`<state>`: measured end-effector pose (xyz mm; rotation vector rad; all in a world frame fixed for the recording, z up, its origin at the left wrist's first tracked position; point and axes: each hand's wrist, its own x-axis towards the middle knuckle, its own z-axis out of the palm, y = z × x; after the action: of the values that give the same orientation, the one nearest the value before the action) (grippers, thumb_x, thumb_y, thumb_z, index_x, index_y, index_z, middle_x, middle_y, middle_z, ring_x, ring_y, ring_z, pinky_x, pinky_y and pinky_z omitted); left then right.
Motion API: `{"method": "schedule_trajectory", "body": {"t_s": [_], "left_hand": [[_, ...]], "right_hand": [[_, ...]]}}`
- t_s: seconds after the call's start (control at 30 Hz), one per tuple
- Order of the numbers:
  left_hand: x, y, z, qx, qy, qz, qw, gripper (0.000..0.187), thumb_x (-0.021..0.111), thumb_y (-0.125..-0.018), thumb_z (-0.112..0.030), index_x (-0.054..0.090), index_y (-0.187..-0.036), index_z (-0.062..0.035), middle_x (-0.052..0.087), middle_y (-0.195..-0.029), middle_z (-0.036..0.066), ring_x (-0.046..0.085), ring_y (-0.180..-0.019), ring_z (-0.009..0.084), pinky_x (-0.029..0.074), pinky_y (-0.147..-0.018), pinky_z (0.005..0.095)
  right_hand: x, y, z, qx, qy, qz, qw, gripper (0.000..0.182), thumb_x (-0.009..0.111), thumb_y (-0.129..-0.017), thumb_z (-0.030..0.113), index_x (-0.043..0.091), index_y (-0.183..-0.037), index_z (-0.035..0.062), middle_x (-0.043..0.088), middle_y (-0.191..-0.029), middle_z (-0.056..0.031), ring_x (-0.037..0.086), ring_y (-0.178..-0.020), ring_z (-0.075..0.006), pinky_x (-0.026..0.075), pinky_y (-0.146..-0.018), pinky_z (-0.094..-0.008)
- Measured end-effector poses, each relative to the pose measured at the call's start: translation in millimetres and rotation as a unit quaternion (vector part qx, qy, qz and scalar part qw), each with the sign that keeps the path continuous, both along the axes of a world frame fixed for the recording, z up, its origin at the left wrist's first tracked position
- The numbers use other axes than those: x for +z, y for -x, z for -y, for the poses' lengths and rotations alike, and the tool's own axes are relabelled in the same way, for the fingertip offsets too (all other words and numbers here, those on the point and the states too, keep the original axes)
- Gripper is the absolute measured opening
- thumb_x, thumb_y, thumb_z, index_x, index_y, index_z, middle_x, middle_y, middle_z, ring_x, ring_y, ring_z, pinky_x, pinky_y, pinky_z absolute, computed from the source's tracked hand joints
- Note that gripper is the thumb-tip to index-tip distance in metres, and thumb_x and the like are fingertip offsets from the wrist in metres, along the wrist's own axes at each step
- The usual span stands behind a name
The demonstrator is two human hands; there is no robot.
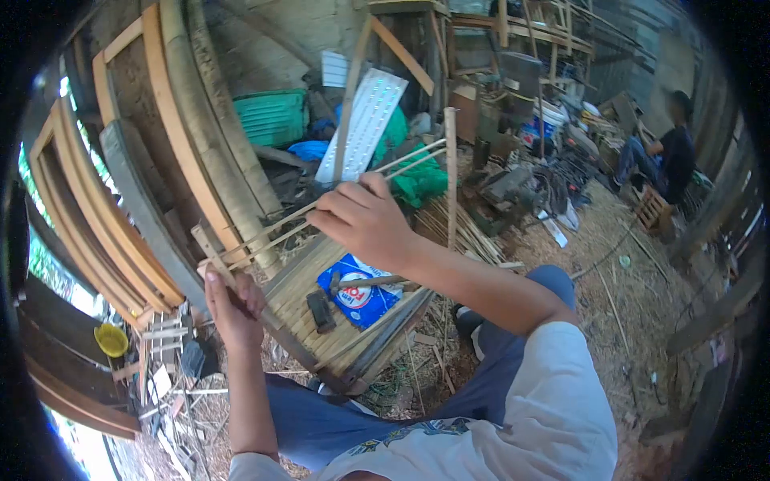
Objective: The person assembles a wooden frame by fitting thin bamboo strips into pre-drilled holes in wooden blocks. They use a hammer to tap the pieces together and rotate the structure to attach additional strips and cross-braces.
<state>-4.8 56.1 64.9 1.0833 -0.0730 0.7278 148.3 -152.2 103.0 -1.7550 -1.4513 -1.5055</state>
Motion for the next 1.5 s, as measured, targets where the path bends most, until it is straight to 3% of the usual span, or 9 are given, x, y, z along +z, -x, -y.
{"method": "schedule_trajectory", "body": {"t_s": [0.17, 0.57, 0.7, 0.8, 0.97, 1.3, 1.5], "left_hand": [[-6.0, 0.0, -10.2, -0.125, 0.062, 0.028, 0.990, 0.036, 0.039, -0.107, -0.047, 0.052, -0.114, -0.0139, 0.038, -0.067, -0.001, 0.032, -0.052, 0.0090, 0.028, -0.046, 0.0239], [-16.2, -2.9, -26.3, -0.230, 0.097, 0.036, 0.968, 0.038, 0.045, -0.106, -0.044, 0.052, -0.120, -0.0090, 0.036, -0.068, -0.006, 0.032, -0.055, 0.0070, 0.032, -0.047, 0.0232], [-11.7, -2.2, -23.2, -0.225, 0.098, 0.031, 0.969, 0.039, 0.045, -0.106, -0.044, 0.051, -0.121, -0.0076, 0.036, -0.068, -0.006, 0.032, -0.055, 0.0066, 0.033, -0.048, 0.0231], [-13.0, -2.7, -25.5, -0.229, 0.101, 0.029, 0.968, 0.039, 0.045, -0.106, -0.044, 0.051, -0.120, -0.0079, 0.037, -0.068, -0.006, 0.032, -0.056, 0.0066, 0.033, -0.048, 0.0232], [-13.5, -2.3, -25.3, -0.232, 0.106, 0.030, 0.966, 0.036, 0.046, -0.106, -0.045, 0.051, -0.108, -0.0097, 0.036, -0.068, -0.006, 0.033, -0.055, 0.0070, 0.032, -0.048, 0.0237], [-12.0, -1.9, -26.8, -0.233, 0.095, 0.025, 0.968, 0.033, 0.047, -0.105, -0.045, 0.052, -0.111, -0.0129, 0.037, -0.067, -0.004, 0.034, -0.055, 0.0087, 0.031, -0.047, 0.0242], [-0.9, 2.0, -25.2, -0.222, 0.081, 0.040, 0.971, 0.044, 0.035, -0.108, -0.045, 0.050, -0.130, -0.0110, 0.039, -0.066, -0.001, 0.037, -0.053, 0.0112, 0.034, -0.046, 0.0254]], "right_hand": [[-3.4, -0.7, -0.3, -0.002, 0.002, -0.004, 1.000, 0.021, 0.071, -0.072, 0.010, 0.071, -0.093, 0.0141, 0.063, -0.096, 0.0044, 0.057, -0.087, -0.0148, 0.037, -0.082, -0.0373], [-1.5, 0.6, 2.3, 0.003, 0.010, -0.018, 1.000, 0.019, 0.073, -0.074, 0.012, 0.071, -0.092, 0.0144, 0.063, -0.097, 0.0052, 0.057, -0.088, -0.0143, 0.035, -0.082, -0.0377], [-0.3, -0.8, 2.9, 0.012, 0.010, -0.019, 1.000, 0.017, 0.073, -0.075, 0.013, 0.071, -0.092, 0.0142, 0.062, -0.094, 0.0050, 0.056, -0.087, -0.0143, 0.035, -0.081, -0.0374], [-2.4, -2.1, 2.2, -0.005, 0.015, -0.004, 1.000, 0.015, 0.067, -0.078, 0.016, 0.069, -0.093, 0.0150, 0.058, -0.094, 0.0058, 0.056, -0.090, -0.0128, 0.036, -0.082, -0.0364], [3.0, 0.6, 3.2, -0.006, 0.025, -0.006, 1.000, 0.016, 0.068, -0.077, 0.016, 0.069, -0.093, 0.0155, 0.059, -0.094, 0.0063, 0.057, -0.089, -0.0122, 0.035, -0.081, -0.0360], [5.1, 2.2, 0.7, 0.010, 0.029, -0.013, 0.999, 0.022, 0.076, -0.078, 0.016, 0.070, -0.099, 0.0146, 0.061, -0.092, 0.0049, 0.057, -0.084, -0.0140, 0.035, -0.083, -0.0365], [32.5, 1.4, 21.9, -0.006, 0.002, -0.039, 0.999, 0.030, 0.079, -0.078, 0.018, 0.067, -0.105, 0.0142, 0.063, -0.093, -0.0011, 0.059, -0.085, -0.0200, 0.036, -0.084, -0.0379]]}}
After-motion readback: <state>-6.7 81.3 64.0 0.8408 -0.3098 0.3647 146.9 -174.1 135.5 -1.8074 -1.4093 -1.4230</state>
